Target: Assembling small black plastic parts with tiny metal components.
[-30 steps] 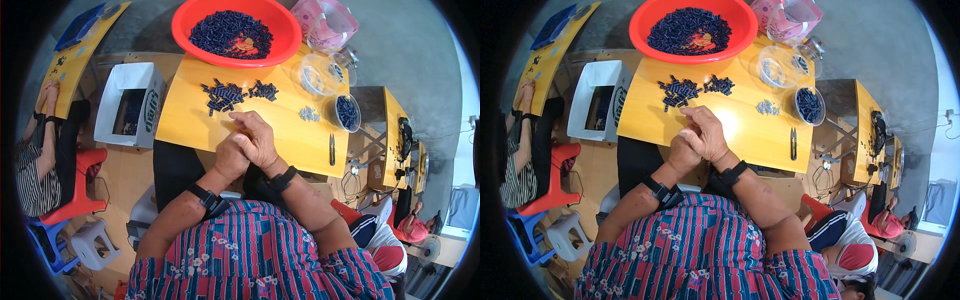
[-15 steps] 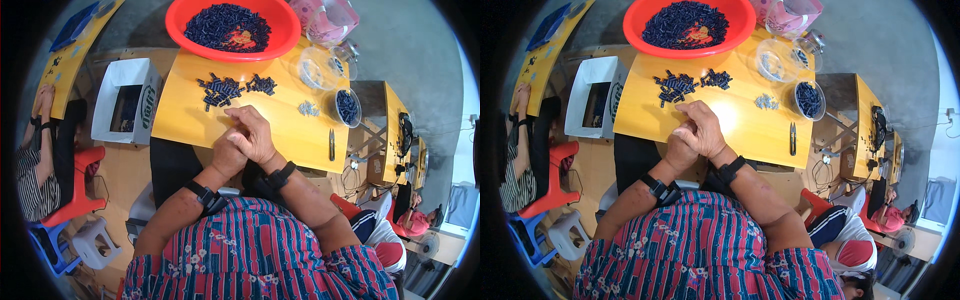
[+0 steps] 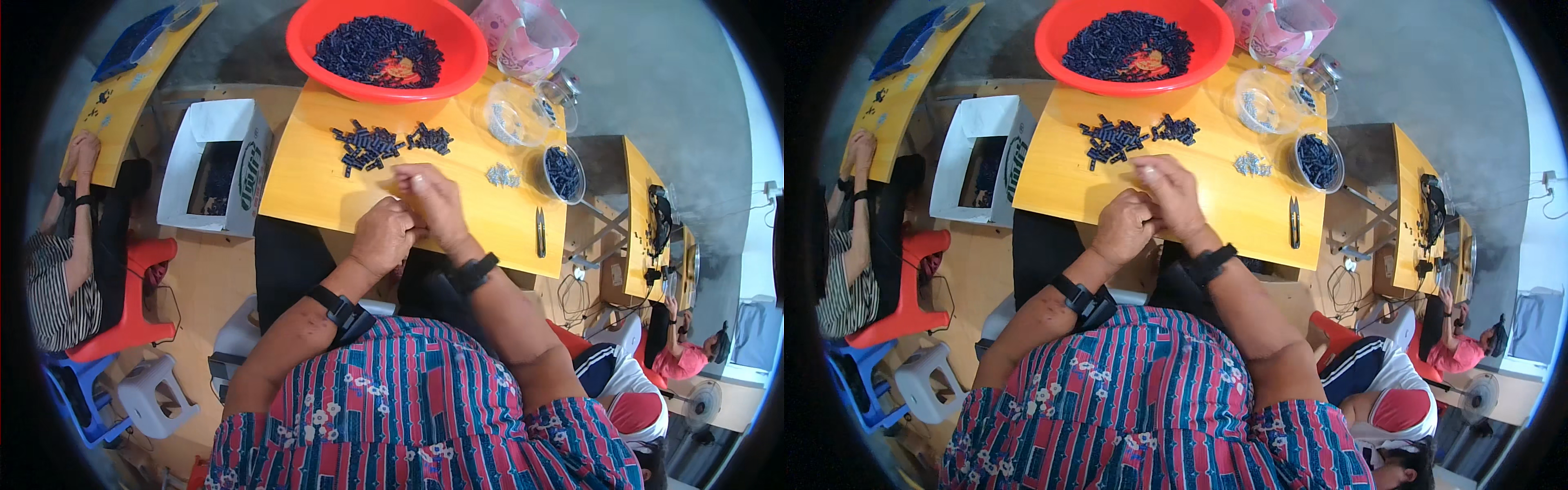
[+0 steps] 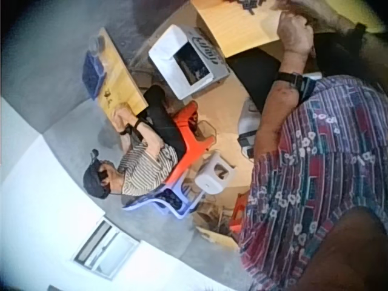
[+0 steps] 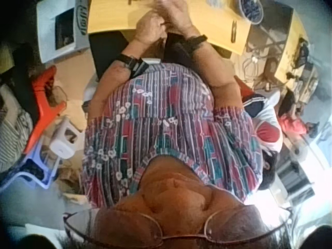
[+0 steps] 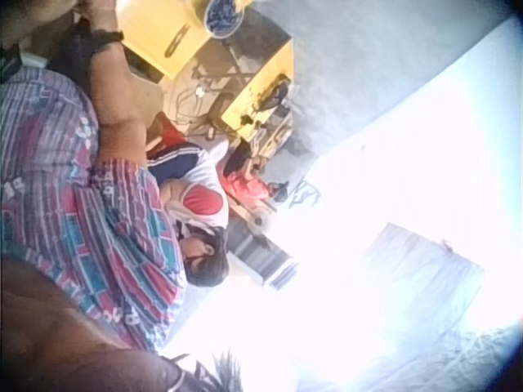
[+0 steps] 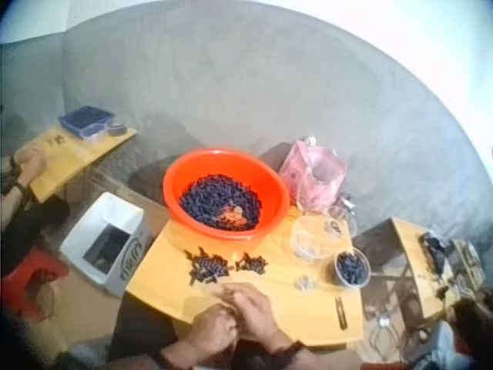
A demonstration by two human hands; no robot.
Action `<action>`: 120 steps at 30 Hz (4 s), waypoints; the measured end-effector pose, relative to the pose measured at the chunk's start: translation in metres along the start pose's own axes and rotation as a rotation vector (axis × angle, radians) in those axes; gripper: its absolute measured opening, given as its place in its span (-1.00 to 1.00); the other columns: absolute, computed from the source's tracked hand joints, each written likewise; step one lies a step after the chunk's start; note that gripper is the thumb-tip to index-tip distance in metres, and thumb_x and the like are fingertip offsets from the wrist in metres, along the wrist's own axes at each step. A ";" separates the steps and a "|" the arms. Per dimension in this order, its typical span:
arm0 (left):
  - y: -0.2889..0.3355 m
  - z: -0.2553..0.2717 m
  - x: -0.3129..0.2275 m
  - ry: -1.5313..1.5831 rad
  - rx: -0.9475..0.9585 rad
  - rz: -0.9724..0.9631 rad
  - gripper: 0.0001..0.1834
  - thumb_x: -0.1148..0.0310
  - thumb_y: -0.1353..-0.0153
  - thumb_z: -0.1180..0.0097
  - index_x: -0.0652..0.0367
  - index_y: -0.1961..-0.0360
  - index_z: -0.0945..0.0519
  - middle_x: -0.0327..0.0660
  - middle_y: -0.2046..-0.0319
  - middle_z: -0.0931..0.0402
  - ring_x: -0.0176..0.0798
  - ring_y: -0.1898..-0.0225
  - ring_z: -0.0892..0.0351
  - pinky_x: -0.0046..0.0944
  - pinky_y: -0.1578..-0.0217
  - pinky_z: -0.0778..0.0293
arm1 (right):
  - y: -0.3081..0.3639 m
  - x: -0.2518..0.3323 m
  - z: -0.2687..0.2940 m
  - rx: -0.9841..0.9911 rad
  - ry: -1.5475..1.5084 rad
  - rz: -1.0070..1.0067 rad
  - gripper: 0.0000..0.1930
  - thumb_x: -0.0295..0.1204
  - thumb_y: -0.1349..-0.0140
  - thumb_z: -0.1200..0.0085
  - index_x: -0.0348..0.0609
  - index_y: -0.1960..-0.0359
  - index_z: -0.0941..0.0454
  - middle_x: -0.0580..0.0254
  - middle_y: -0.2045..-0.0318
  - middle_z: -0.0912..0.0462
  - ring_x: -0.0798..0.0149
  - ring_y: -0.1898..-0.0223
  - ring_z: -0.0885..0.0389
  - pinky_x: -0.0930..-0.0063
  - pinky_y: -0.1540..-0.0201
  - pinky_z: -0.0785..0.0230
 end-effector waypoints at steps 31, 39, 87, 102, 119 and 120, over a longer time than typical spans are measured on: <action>0.019 0.008 -0.029 0.847 0.192 0.459 -0.71 0.30 -0.50 -0.06 0.31 0.06 -0.71 -0.28 0.31 -0.65 -0.49 0.29 -0.56 -0.47 0.25 -0.50 | 0.088 0.016 0.043 -0.111 -0.219 -0.066 -0.63 -0.67 -0.16 -0.33 -0.19 -0.03 -0.70 0.38 0.26 -0.57 0.47 0.19 -0.56 0.57 0.08 -0.51; 0.033 0.016 -0.018 0.743 0.206 0.510 -0.73 0.37 -0.47 -0.08 0.31 0.02 -0.72 -0.31 0.33 -0.64 -0.53 0.33 -0.52 -0.50 0.26 -0.46 | 0.061 0.031 0.137 -0.419 0.383 -0.041 -0.66 -0.67 -0.19 -0.30 -0.26 -0.03 -0.68 0.39 0.24 -0.67 0.53 0.22 -0.61 0.60 0.08 -0.50; 0.029 0.031 0.001 0.693 0.146 0.370 -0.76 0.50 -0.35 -0.08 0.31 0.08 -0.74 -0.23 0.26 -0.75 -0.48 0.28 -0.63 -0.43 0.17 -0.56 | -0.056 -0.011 0.003 -0.108 0.675 0.002 -0.87 -0.43 -0.11 -0.29 -0.16 0.32 -0.71 0.07 0.31 -0.65 -0.05 0.28 -0.67 0.14 0.19 -0.53; 0.030 0.028 0.001 0.753 0.123 0.367 -0.78 0.47 -0.37 -0.08 0.31 0.14 -0.74 -0.24 0.42 -0.69 -0.48 0.49 -0.57 -0.42 0.41 -0.52 | -0.061 -0.010 0.000 -0.123 0.828 0.020 -0.88 -0.43 -0.13 -0.18 -0.16 0.34 -0.72 0.03 0.31 -0.64 -0.10 0.29 -0.67 0.07 0.19 -0.55; 0.016 0.043 0.002 0.570 -0.039 0.246 -0.71 0.58 -0.29 -0.15 0.29 -0.04 -0.67 -0.25 0.31 -0.63 -0.42 0.34 -0.59 -0.38 0.23 -0.56 | -0.025 -0.005 0.021 -0.059 0.749 0.011 -0.88 -0.46 -0.11 -0.17 -0.18 0.39 -0.72 0.02 0.36 -0.66 -0.10 0.32 -0.67 0.10 0.20 -0.56; 0.010 0.047 -0.002 0.406 -0.053 0.186 -0.67 0.61 -0.26 -0.18 0.27 -0.06 -0.65 -0.21 0.29 -0.60 -0.36 0.36 -0.59 -0.36 0.26 -0.55 | -0.021 -0.005 0.022 -0.024 0.735 0.051 -0.90 -0.47 -0.12 -0.18 -0.17 0.37 -0.72 0.03 0.35 -0.66 -0.09 0.33 -0.68 0.12 0.21 -0.56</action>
Point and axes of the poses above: each hand's wrist, its own y-axis away from the middle knuckle, its own z-axis out of the back of the hand, x = y × z, the point moved 4 cm from there along -y, towards the middle knuckle
